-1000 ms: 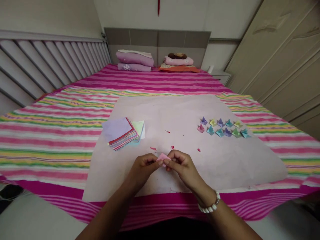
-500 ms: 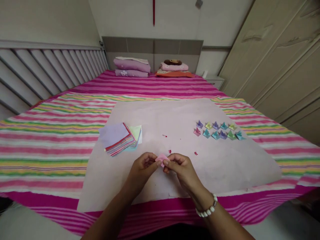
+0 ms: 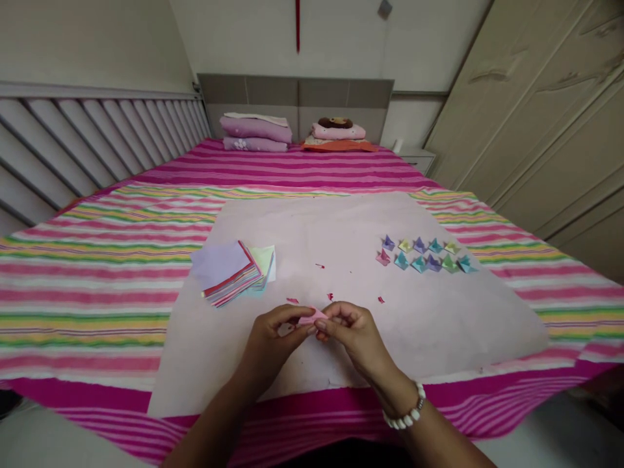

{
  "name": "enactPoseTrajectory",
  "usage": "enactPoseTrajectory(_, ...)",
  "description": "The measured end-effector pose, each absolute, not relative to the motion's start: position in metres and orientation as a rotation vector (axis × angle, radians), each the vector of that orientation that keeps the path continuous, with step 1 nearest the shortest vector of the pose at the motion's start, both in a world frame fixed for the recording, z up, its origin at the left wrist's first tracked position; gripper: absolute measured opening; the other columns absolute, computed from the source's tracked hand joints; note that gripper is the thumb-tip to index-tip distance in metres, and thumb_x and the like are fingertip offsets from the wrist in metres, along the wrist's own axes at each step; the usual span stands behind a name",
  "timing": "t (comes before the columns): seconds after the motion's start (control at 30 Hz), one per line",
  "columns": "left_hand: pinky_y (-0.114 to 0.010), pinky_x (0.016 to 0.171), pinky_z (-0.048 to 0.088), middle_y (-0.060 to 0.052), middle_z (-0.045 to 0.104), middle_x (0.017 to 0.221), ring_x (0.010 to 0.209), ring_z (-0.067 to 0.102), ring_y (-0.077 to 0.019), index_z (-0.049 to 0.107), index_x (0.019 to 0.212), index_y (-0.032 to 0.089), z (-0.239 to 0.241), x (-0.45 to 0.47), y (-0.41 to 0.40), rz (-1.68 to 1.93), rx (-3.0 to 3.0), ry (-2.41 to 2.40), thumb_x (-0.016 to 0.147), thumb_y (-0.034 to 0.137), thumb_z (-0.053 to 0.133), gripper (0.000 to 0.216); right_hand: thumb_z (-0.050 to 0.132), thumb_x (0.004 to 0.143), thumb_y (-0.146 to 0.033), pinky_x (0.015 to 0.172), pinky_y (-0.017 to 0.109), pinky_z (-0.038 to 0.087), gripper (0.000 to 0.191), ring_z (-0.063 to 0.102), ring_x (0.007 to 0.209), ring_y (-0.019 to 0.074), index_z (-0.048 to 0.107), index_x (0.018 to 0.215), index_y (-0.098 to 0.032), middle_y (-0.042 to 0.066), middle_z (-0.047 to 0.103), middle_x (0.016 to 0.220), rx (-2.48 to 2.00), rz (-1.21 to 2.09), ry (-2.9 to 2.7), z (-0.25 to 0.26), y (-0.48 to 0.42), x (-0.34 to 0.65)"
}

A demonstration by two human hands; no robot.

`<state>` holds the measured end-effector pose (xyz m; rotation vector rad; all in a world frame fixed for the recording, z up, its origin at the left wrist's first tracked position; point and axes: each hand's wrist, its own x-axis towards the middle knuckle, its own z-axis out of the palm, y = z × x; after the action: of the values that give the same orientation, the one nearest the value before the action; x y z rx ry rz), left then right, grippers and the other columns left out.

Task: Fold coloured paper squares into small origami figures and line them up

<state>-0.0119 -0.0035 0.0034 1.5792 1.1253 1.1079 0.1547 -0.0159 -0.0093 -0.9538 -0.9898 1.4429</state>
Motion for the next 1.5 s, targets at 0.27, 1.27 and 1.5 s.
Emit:
enactPoseTrajectory(0.27, -0.029, 0.074, 0.054, -0.003, 0.077, 0.083, 0.077, 0.069, -0.0181, 0.076, 0.087, 0.022, 0.000, -0.012, -0.004, 1.053, 1.409, 1.129, 0.067, 0.027, 0.077, 0.021, 0.083, 0.066, -0.034, 0.055, 0.020, 0.043, 0.025, 0.056, 0.052, 0.0085, 0.067, 0.070, -0.016, -0.002, 0.067, 0.055, -0.978, 1.407, -1.032, -0.007, -0.018, 0.153)
enactPoseTrajectory(1.27, -0.026, 0.060, 0.052, -0.002, 0.071, 0.066, 0.063, 0.065, -0.0165, 0.070, 0.071, 0.018, 0.005, 0.001, 0.001, 1.072, 1.422, 1.083, 0.073, 0.034, 0.070, 0.017, 0.088, 0.057, -0.034, 0.054, 0.023, 0.047, 0.032, 0.060, 0.052, 0.0104, 0.070, 0.076, -0.016, -0.001, 0.068, 0.061, -0.928, 1.411, -0.866, -0.019, -0.013, 0.146)
enactPoseTrajectory(1.5, -0.027, 0.060, 0.052, -0.001, 0.070, 0.063, 0.061, 0.065, -0.0163, 0.067, 0.072, 0.017, 0.003, 0.005, -0.003, 1.084, 1.330, 1.090, 0.072, 0.035, 0.070, 0.019, 0.085, 0.062, -0.028, 0.056, 0.024, 0.048, 0.034, 0.061, 0.055, 0.0112, 0.066, 0.088, -0.018, -0.003, 0.066, 0.063, -0.904, 1.382, -0.809, -0.026, -0.016, 0.146)
